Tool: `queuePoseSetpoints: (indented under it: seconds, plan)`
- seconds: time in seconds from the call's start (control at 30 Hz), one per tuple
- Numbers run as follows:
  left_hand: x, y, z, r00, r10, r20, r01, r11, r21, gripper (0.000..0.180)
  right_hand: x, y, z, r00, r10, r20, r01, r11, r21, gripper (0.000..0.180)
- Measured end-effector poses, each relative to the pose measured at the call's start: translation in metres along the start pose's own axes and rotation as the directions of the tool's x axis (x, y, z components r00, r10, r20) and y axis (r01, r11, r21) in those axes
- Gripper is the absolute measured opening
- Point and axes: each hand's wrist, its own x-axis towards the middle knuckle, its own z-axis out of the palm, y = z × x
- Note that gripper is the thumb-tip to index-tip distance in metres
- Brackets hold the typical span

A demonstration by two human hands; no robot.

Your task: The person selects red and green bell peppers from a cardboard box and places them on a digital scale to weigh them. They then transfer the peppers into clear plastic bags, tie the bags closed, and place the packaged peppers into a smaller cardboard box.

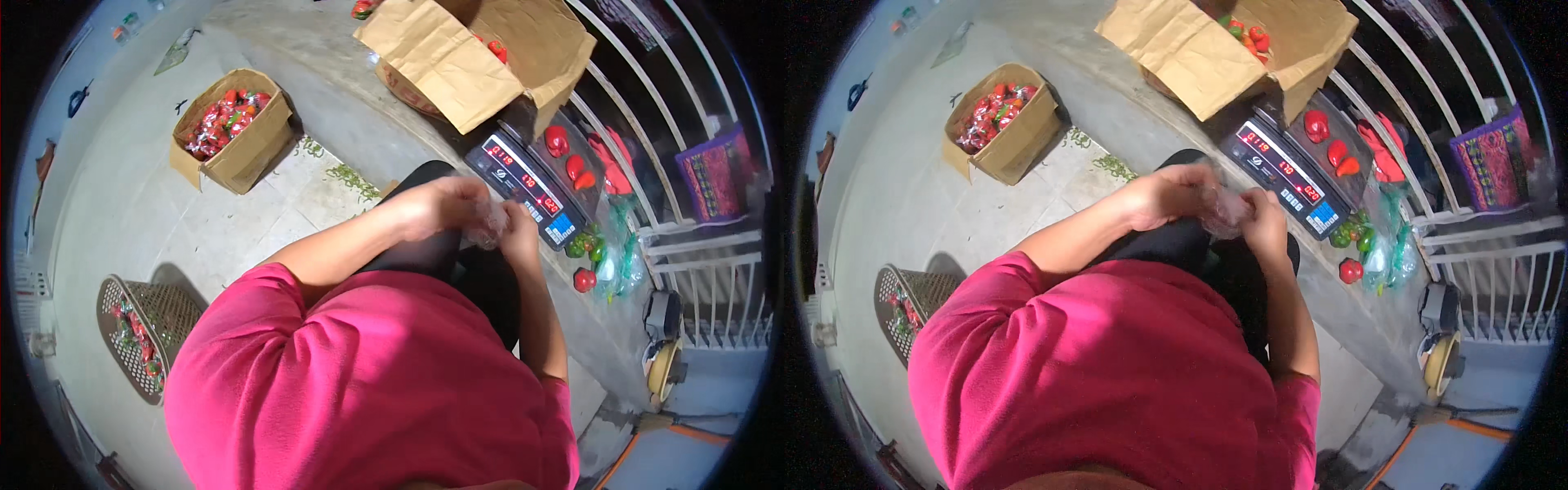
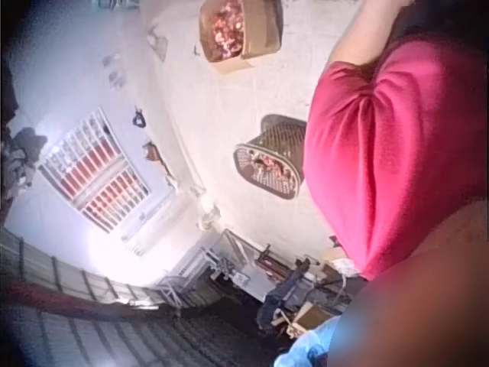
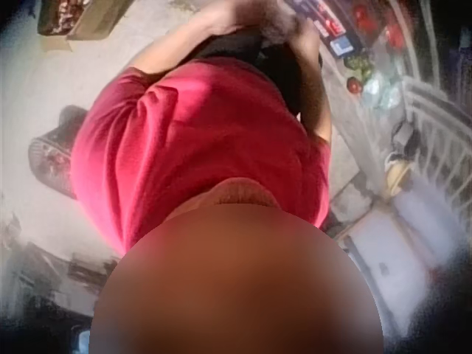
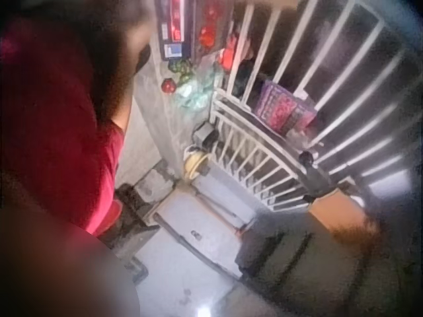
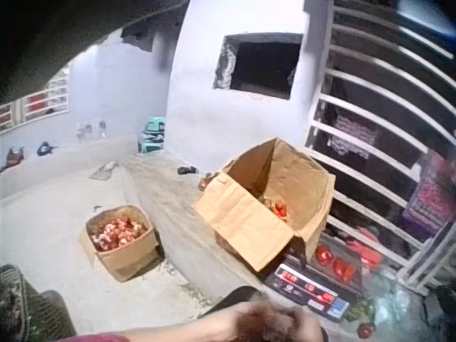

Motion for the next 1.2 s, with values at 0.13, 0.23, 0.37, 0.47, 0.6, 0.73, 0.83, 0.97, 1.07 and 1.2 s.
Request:
queuePoseSetpoints:
  seconds: [0.13, 0.23, 0.37, 0.47, 0.6, 0.73, 0.83, 0.97, 1.07, 1.2]
  plan:
    - [0.004, 0.007, 0.007, 0.994, -0.066, -0.085, 0.003, 0.805, -0.594, 0.018, 0.002, 0.007, 0.005, 0.993, 0.062, -0.1, -0.024, 0.938, 0.346, 0.026]
    - [0.0, 0.015, 0.007, 0.984, 0.107, -0.144, -0.014, 0.845, 0.535, 0.028, 0.0, -0.001, -0.013, 0.974, 0.207, 0.09, -0.182, 0.483, 0.857, 0.037]
    - [0.022, -0.023, -0.018, 0.966, 0.027, -0.257, 0.087, 0.904, 0.419, 0.003, -0.012, -0.009, -0.024, 0.948, -0.081, 0.308, -0.317, -0.155, 0.936, 0.052]
    - [0.044, -0.027, -0.02, 0.923, 0.007, -0.386, -0.016, 1.0, -0.022, 0.003, -0.019, -0.009, -0.018, 0.841, -0.392, 0.372, -0.507, -0.333, 0.795, 0.06]
    - [0.044, -0.035, -0.016, 0.857, 0.097, -0.505, -0.031, 0.99, 0.137, 0.003, 0.034, 0.047, -0.038, 0.965, 0.037, 0.261, -0.189, 0.789, 0.585, 0.067]
    - [0.031, -0.074, -0.023, 0.871, 0.009, -0.491, 0.192, 0.914, 0.358, 0.002, 0.1, 0.11, -0.084, 0.767, 0.489, -0.416, -0.575, 0.812, -0.105, 0.094]
    - [0.025, -0.085, -0.019, 0.893, 0.249, -0.374, 0.085, 0.724, 0.685, 0.014, 0.131, 0.128, -0.085, 0.616, 0.726, -0.307, -0.775, 0.628, -0.071, 0.101]
    - [0.021, -0.084, -0.022, 0.877, 0.397, -0.27, -0.039, 0.619, 0.784, 0.032, 0.162, 0.118, -0.069, 0.588, 0.8, -0.119, -0.809, 0.582, -0.081, 0.102]
    - [0.012, -0.079, -0.022, 0.918, 0.369, -0.147, -0.097, 0.568, 0.817, 0.033, 0.174, 0.091, -0.062, 0.538, 0.838, -0.084, -0.832, 0.513, -0.211, 0.093]
    - [0.01, -0.075, -0.013, 0.957, 0.289, -0.02, -0.133, 0.5, 0.856, 0.019, 0.174, 0.099, -0.053, 0.58, 0.791, -0.198, -0.809, 0.528, -0.26, 0.08]
